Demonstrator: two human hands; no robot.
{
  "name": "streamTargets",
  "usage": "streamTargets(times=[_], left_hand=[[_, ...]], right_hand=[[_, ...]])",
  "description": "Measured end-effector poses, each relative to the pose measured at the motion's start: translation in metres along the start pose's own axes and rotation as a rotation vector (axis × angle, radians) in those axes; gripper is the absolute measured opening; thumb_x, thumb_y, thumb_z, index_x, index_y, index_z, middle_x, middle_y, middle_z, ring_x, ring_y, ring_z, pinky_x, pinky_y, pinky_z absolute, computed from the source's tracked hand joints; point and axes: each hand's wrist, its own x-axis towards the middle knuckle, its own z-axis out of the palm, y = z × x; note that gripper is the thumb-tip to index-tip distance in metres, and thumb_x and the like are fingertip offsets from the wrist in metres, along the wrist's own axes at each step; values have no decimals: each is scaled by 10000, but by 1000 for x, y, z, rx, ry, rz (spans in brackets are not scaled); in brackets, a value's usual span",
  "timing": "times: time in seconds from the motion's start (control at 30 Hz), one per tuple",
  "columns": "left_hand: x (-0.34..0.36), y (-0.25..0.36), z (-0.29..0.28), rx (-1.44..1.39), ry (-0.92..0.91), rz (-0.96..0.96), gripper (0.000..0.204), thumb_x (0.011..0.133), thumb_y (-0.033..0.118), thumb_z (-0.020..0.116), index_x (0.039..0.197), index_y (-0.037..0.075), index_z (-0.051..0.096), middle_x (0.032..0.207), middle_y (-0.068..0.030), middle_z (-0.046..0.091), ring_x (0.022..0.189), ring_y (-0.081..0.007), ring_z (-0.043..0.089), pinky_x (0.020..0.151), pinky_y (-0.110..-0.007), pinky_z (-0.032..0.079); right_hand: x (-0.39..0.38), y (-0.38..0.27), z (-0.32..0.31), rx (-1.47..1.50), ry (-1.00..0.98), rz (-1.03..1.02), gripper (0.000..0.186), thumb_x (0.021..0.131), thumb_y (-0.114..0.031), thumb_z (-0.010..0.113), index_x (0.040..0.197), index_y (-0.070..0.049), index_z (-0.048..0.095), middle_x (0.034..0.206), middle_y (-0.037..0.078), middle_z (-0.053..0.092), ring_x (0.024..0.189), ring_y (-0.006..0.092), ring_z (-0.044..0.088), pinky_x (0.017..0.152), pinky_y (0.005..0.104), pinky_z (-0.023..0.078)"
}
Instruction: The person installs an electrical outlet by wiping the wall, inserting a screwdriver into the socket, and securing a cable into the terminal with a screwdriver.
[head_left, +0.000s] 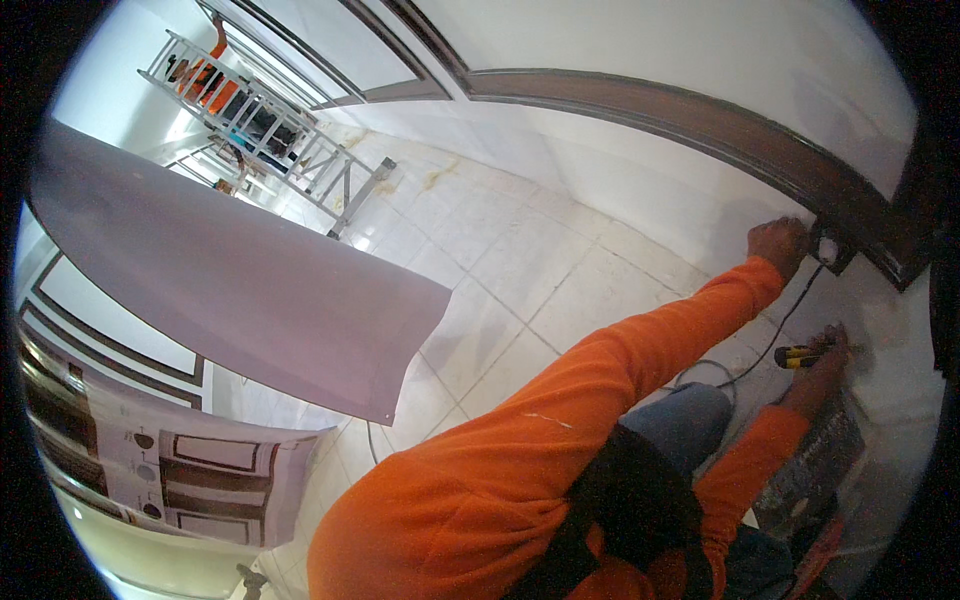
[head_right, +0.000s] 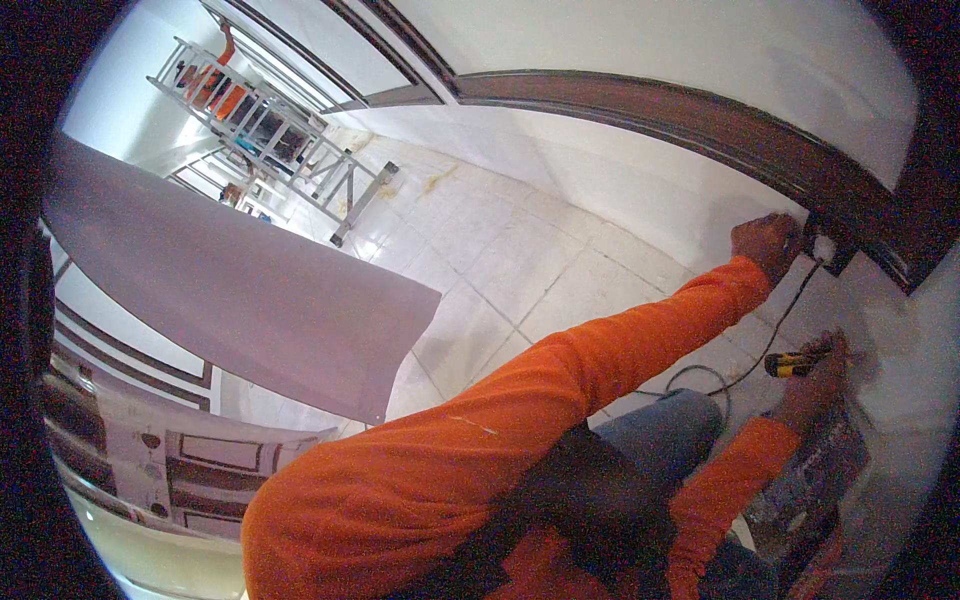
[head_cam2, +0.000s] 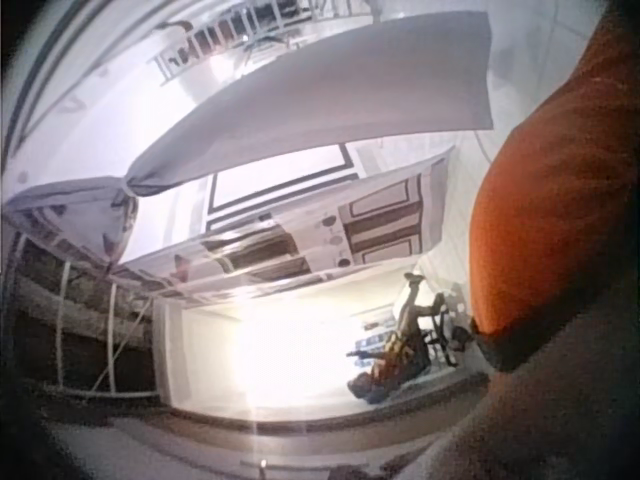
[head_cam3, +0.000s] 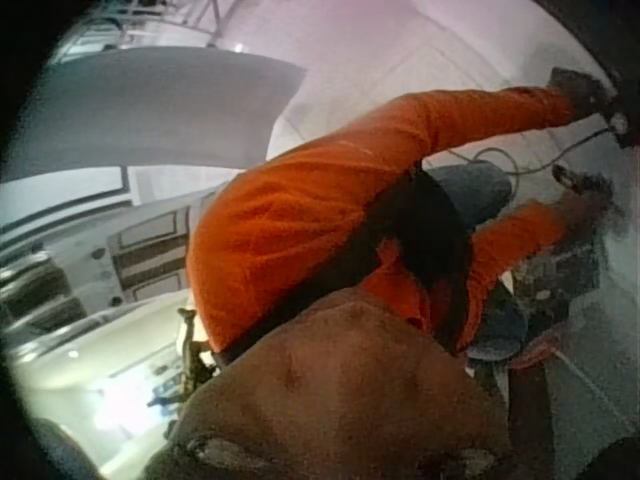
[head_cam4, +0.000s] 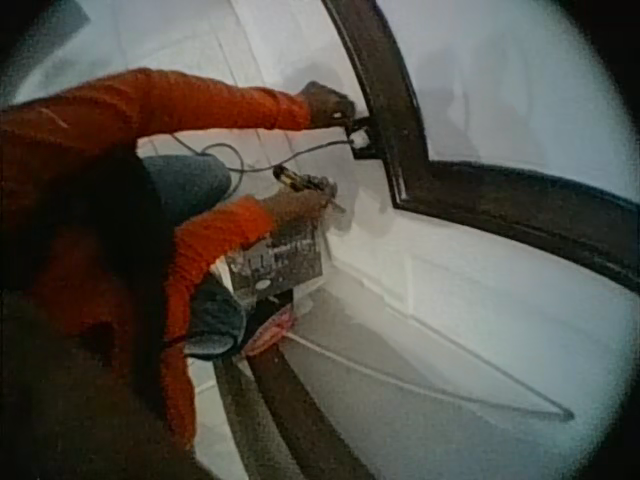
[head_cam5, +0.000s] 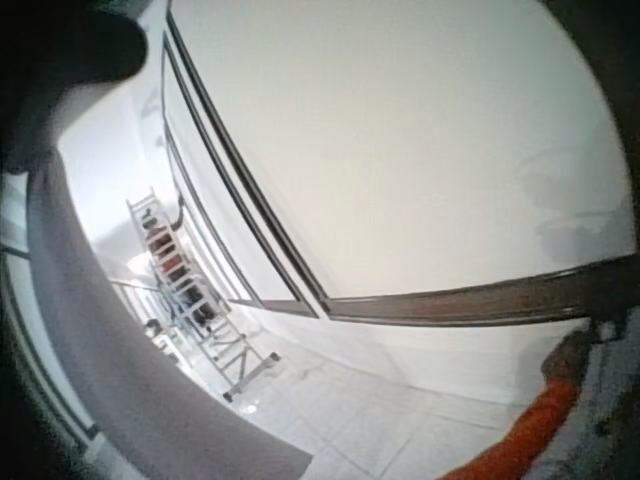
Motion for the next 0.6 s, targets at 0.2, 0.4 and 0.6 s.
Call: streamTargets(times=[0.2,0.4,0.6], left_hand=[[13,-43,23,328,-20,216,173,831,186,478,933,118,601,919,-87,609,776,-284,623,597,-423,499],[5,1,-2,148,-131,-22,370,803,511,500,923,176,601,828,-120,649,799,-327,628,658,-458,478],[1,-1,-13,34,20,-73,257,819,384,533,898,146,595,823,-101,650,774,-313,626,693,-424,480]], right_hand=[[-41,-9,40,-323,71,79,259,841,-209,557,1031,-33,550,861,61,548,690,175,514,631,305,438],[-30,-5,27,77,119,1,85,833,-149,555,868,-71,557,649,33,535,476,134,489,428,264,412],[-35,-14,28,193,133,-24,95,828,-159,558,802,-74,526,621,26,519,461,129,480,405,258,401]])
